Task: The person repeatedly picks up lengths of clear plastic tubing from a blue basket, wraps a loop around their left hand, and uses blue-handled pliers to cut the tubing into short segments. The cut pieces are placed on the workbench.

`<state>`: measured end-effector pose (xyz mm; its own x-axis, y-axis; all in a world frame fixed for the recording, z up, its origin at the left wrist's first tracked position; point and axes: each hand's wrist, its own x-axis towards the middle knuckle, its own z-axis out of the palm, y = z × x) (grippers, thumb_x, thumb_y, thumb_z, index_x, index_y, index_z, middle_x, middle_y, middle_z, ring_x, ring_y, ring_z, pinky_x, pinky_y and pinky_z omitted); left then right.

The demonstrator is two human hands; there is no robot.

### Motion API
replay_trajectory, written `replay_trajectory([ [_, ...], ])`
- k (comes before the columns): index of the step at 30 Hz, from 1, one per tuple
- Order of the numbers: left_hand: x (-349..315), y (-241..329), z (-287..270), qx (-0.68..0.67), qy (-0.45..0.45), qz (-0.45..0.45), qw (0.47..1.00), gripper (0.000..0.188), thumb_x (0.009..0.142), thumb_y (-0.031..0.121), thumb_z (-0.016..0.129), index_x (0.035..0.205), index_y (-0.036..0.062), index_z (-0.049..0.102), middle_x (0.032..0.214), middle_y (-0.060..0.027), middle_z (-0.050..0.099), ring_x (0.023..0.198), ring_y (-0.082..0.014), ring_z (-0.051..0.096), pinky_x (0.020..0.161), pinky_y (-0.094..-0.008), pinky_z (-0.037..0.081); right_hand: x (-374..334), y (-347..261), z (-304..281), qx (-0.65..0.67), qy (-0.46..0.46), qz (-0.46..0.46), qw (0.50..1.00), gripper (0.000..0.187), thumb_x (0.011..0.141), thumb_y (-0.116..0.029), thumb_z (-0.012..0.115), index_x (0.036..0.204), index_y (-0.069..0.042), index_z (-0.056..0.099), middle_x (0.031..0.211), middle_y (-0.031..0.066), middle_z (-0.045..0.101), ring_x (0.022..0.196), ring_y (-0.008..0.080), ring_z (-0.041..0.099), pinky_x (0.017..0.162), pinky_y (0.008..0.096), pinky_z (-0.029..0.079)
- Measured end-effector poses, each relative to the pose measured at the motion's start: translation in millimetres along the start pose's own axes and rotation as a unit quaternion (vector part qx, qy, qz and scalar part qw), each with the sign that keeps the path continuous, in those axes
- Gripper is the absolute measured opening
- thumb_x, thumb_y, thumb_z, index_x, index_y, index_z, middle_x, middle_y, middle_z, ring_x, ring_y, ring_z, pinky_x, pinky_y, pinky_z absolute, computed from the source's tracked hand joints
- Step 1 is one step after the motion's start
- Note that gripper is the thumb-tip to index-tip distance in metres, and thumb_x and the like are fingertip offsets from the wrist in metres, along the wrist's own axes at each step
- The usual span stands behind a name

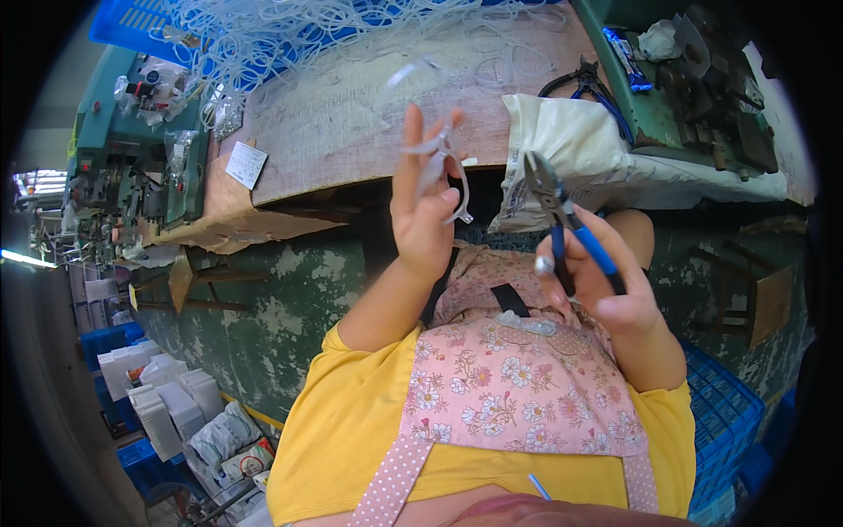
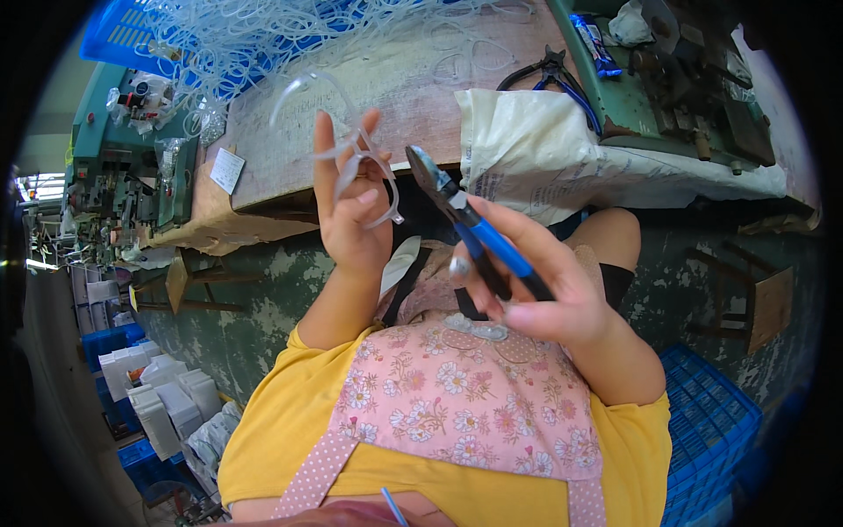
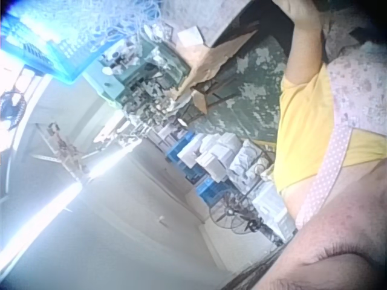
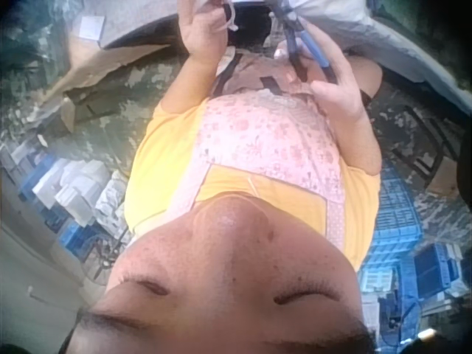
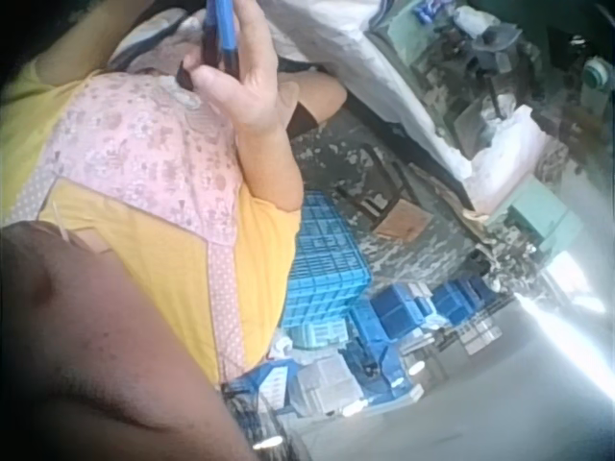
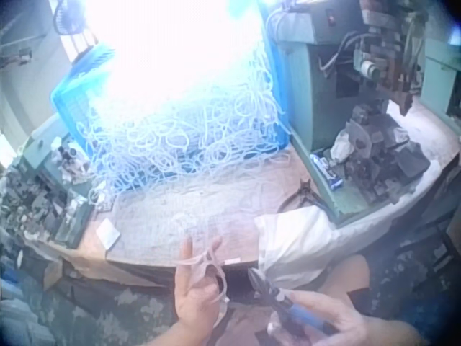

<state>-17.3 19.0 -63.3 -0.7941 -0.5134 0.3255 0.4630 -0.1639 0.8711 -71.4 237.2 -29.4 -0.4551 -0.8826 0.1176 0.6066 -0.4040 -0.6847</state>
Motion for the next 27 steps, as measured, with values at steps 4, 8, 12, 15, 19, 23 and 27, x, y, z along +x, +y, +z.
replay_trajectory([
  [4,13.1,18.9,5.1,-0.254,-0.011,-0.012,0.967,0.078,0.074,0.011,0.051,0.149,0.0084,0.029,0.104,-0.0075,0.058,0.095,-0.0188,0.052,0.094,-0.0335,0.039,9.4,7.5,10.7,-0.652,0.068,-0.15,0.74,0.069,0.068,-0.01,0.073,0.135,-0.013,0.055,0.11,0.0163,0.053,0.088,0.0293,0.057,0.076,0.0346,0.049],
  [8,11.1,28.5,19.5,-0.201,0.135,-0.092,0.966,0.077,0.073,0.001,0.044,0.148,0.0005,0.025,0.112,-0.0119,0.049,0.098,-0.0205,0.05,0.099,-0.0347,0.039,8.6,14.2,17.8,-0.756,0.007,-0.119,0.644,0.072,0.063,-0.012,0.074,0.133,-0.018,0.057,0.106,0.0143,0.053,0.09,0.0313,0.057,0.077,0.0395,0.049],
  [12,12.2,34.9,22.2,-0.179,0.098,-0.091,0.975,0.077,0.075,0.002,0.044,0.149,0.0037,0.024,0.124,-0.0169,0.047,0.095,-0.024,0.05,0.093,-0.0369,0.043,7.3,16.4,13.6,-0.746,0.03,-0.098,0.658,0.07,0.064,-0.012,0.073,0.132,-0.017,0.058,0.106,0.0138,0.053,0.087,0.0298,0.056,0.075,0.0395,0.048],
  [15,17.5,39.7,9.4,-0.204,0.125,-0.089,0.967,0.077,0.077,0.007,0.046,0.151,0.0084,0.024,0.121,-0.0163,0.047,0.091,-0.0223,0.05,0.085,-0.035,0.043,7.5,16.6,11.6,-0.73,0.052,-0.113,0.671,0.07,0.064,-0.012,0.073,0.132,-0.017,0.058,0.107,0.0132,0.053,0.085,0.0284,0.056,0.074,0.0392,0.048],
  [19,13.5,33.9,1.6,-0.336,0.033,-0.07,0.939,0.078,0.079,0.019,0.049,0.152,0.0112,0.023,0.114,-0.0131,0.049,0.082,-0.0181,0.049,0.079,-0.0324,0.042,9.8,17.6,14.8,-0.72,0.052,-0.142,0.677,0.071,0.063,-0.012,0.073,0.132,-0.018,0.058,0.107,0.0128,0.053,0.084,0.028,0.055,0.074,0.0393,0.047],
  [23,5.2,27.0,6.8,-0.316,0.037,-0.028,0.947,0.079,0.078,0.023,0.05,0.152,0.011,0.024,0.11,-0.0117,0.049,0.08,-0.0171,0.048,0.077,-0.0316,0.042,10.8,17.4,20.5,-0.766,0.009,-0.127,0.63,0.073,0.061,-0.013,0.075,0.132,-0.019,0.058,0.108,0.0131,0.052,0.085,0.0297,0.054,0.076,0.04,0.046],
  [27,3.7,27.2,10.4,-0.291,0.043,0.011,0.956,0.08,0.078,0.026,0.051,0.151,0.0108,0.024,0.109,-0.011,0.049,0.08,-0.0166,0.048,0.077,-0.0314,0.042,11.5,16.9,23.1,-0.763,0.008,-0.132,0.633,0.075,0.06,-0.014,0.075,0.133,-0.019,0.058,0.109,0.0139,0.051,0.085,0.0307,0.053,0.075,0.0402,0.046],
])
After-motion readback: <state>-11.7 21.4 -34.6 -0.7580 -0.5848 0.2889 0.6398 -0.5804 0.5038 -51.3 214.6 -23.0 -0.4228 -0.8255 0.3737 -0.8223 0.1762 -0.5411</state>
